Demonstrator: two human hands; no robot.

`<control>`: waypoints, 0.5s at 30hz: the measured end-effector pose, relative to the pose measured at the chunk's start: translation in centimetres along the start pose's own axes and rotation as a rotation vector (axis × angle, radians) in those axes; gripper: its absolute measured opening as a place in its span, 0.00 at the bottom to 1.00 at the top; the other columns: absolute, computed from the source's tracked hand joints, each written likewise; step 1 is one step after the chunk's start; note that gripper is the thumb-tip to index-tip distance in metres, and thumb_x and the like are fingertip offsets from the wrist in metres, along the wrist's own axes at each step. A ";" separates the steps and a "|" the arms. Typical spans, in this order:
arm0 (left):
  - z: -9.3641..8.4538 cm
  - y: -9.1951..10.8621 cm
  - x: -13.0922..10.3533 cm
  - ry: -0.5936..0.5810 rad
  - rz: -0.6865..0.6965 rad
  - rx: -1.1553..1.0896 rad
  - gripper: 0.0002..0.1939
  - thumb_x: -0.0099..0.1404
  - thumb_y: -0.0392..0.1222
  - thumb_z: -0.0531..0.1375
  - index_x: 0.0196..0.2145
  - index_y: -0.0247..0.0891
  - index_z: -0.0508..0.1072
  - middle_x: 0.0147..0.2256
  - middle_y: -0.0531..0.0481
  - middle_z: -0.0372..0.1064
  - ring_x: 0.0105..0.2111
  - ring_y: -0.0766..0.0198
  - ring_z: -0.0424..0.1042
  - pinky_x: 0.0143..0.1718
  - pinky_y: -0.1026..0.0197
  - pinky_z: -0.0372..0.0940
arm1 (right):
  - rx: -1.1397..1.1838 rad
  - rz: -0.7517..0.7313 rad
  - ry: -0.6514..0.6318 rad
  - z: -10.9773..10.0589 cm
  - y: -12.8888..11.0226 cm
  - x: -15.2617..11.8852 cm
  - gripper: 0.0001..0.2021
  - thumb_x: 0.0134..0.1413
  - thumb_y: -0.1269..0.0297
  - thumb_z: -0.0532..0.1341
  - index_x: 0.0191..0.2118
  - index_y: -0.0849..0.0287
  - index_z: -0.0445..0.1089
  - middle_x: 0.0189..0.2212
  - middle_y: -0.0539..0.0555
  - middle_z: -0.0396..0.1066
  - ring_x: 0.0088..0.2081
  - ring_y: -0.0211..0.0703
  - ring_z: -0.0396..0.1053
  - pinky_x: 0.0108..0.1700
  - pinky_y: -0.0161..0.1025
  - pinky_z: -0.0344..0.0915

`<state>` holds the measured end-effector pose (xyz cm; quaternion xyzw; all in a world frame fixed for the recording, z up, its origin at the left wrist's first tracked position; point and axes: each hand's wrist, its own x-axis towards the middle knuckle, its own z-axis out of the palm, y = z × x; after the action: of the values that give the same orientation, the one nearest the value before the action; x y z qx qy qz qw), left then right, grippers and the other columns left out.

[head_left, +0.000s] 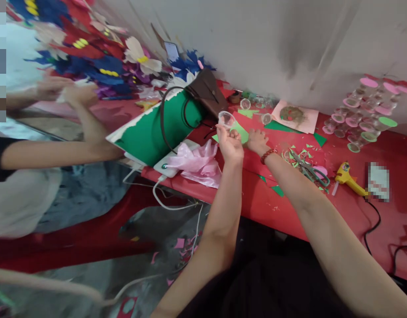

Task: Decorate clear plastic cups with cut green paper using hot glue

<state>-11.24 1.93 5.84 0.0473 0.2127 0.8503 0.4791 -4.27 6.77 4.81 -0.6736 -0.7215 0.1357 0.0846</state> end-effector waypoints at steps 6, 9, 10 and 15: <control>0.5 0.1 -0.3 -0.019 -0.183 -0.043 0.18 0.77 0.57 0.54 0.38 0.42 0.74 0.25 0.56 0.61 0.19 0.73 0.56 0.22 0.67 0.54 | 0.104 0.090 0.003 0.4 -0.1 1.3 0.17 0.55 0.64 0.68 0.50 0.60 0.78 0.57 0.69 0.73 0.64 0.65 0.67 0.60 0.58 0.67; 0.5 0.5 -0.5 -0.022 -0.237 -0.087 0.22 0.80 0.57 0.49 0.40 0.42 0.75 0.25 0.56 0.63 0.20 0.72 0.57 0.23 0.67 0.55 | 0.150 0.054 0.026 -0.2 0.6 1.2 0.10 0.52 0.66 0.69 0.42 0.60 0.79 0.51 0.67 0.78 0.57 0.61 0.73 0.56 0.52 0.71; 0.4 0.6 -0.5 -0.031 -0.250 -0.104 0.22 0.81 0.55 0.47 0.41 0.42 0.75 0.26 0.55 0.65 0.20 0.72 0.58 0.23 0.67 0.56 | 0.174 0.029 0.038 -0.6 1.0 1.1 0.08 0.53 0.66 0.69 0.40 0.60 0.79 0.48 0.64 0.79 0.54 0.57 0.76 0.53 0.48 0.72; 0.2 0.2 -0.3 -0.083 -0.278 -0.097 0.17 0.81 0.50 0.51 0.40 0.42 0.75 0.25 0.56 0.65 0.20 0.73 0.60 0.24 0.68 0.57 | 0.270 -0.046 0.221 -4.3 4.5 0.7 0.10 0.67 0.63 0.58 0.43 0.59 0.75 0.42 0.59 0.80 0.43 0.45 0.77 0.45 0.38 0.71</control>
<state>-11.18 1.67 6.10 0.0293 0.1560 0.7824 0.6022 1.22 8.10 7.47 -0.6502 -0.6984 0.1544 0.2562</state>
